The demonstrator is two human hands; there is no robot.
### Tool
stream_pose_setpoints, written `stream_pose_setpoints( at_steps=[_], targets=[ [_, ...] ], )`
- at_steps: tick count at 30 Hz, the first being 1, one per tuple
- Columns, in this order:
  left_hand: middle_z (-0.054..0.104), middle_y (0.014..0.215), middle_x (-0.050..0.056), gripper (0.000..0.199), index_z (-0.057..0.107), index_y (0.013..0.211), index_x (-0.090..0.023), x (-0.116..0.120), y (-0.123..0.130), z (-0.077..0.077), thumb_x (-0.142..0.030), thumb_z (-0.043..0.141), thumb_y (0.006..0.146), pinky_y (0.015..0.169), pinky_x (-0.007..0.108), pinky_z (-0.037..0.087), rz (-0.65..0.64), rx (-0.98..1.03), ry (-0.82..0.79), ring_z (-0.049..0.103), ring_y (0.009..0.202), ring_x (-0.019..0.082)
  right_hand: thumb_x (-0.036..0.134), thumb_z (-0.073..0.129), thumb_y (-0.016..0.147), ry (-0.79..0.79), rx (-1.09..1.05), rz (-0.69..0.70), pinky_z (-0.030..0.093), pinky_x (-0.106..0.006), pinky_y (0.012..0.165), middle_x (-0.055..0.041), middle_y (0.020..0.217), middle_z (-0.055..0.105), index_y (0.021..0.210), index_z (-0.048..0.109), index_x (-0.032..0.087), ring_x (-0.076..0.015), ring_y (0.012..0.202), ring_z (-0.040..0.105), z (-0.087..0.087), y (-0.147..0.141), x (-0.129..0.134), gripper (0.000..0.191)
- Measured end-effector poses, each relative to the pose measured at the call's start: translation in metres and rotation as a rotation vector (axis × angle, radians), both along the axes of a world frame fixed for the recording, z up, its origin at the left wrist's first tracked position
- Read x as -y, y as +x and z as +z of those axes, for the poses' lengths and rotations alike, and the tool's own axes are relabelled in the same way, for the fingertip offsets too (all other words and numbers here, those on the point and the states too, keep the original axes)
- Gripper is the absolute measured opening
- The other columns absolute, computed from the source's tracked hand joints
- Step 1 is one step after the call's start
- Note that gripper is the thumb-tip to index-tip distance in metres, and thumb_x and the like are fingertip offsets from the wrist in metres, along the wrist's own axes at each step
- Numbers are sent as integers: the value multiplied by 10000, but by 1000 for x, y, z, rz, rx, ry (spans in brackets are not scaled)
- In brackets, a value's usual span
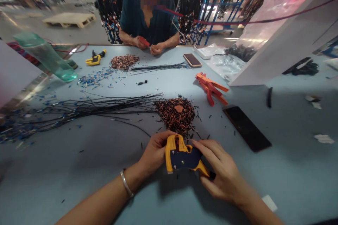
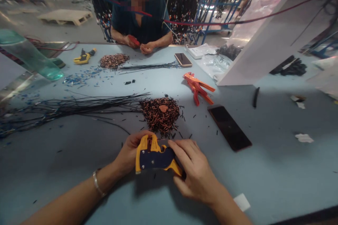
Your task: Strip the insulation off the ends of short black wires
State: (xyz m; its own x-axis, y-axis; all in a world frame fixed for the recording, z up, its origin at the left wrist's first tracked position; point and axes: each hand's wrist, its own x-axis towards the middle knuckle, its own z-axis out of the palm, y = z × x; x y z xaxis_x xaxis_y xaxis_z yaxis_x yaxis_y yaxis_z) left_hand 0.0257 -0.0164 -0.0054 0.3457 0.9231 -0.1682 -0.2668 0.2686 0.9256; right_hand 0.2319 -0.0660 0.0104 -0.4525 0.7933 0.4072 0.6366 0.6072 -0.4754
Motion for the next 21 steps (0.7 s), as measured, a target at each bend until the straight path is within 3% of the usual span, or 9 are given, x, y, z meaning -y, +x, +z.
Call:
stream_pose_setpoints(
  at_steps=[5,12,21],
  targets=[
    [695,683,52,263,717,722,-130,2,1,8,-355,824,639,607,256,531,-154,88,-92,607,584,133,82,502,623,-25,-43,-2,538,-501,823,-169,1153,557,1370,385,136,-310,1024,571,-3,-4,1,759],
    [757,786,65,272,769,783,-179,4,4,11,-423,798,665,706,313,568,-166,10,34,670,665,174,91,503,637,-1,-46,-25,549,-493,813,-168,1146,568,1365,390,144,-311,1016,588,-3,-4,1,739],
    [770,783,78,299,780,775,-185,3,8,15,-467,772,679,691,322,569,-172,-45,103,688,669,197,93,496,664,76,-9,-43,592,-438,736,-166,1029,643,1303,424,133,-291,894,655,-9,-5,-2,644]
  ],
)
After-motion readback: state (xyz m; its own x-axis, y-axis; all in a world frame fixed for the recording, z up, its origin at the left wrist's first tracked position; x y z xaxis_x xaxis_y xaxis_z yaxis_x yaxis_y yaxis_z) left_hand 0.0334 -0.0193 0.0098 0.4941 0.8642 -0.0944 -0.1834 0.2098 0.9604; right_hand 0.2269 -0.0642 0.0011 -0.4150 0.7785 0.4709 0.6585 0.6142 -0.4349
